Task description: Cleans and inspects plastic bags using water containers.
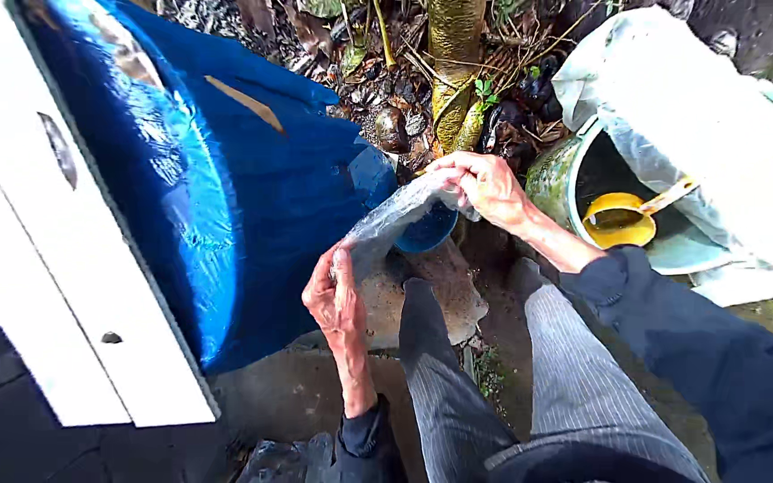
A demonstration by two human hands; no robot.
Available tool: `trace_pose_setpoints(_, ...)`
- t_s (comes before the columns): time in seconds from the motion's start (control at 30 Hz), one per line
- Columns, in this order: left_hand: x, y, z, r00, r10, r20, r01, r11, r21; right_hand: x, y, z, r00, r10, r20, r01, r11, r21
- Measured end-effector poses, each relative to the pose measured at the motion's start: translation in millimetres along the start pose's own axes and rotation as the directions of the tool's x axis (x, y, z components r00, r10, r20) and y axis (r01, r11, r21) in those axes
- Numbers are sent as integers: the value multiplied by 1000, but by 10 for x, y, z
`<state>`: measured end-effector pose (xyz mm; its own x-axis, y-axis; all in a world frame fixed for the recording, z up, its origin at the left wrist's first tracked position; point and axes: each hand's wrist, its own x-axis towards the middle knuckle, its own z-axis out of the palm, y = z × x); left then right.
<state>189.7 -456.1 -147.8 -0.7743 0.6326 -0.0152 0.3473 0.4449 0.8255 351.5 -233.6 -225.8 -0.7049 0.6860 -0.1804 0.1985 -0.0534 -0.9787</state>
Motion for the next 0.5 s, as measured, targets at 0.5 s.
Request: trace_pose_setpoints(0.5,-377,1229,-602,951,201,-237,-211,977,-20,33,-1342,-619,951,-293,102,289,956,48)
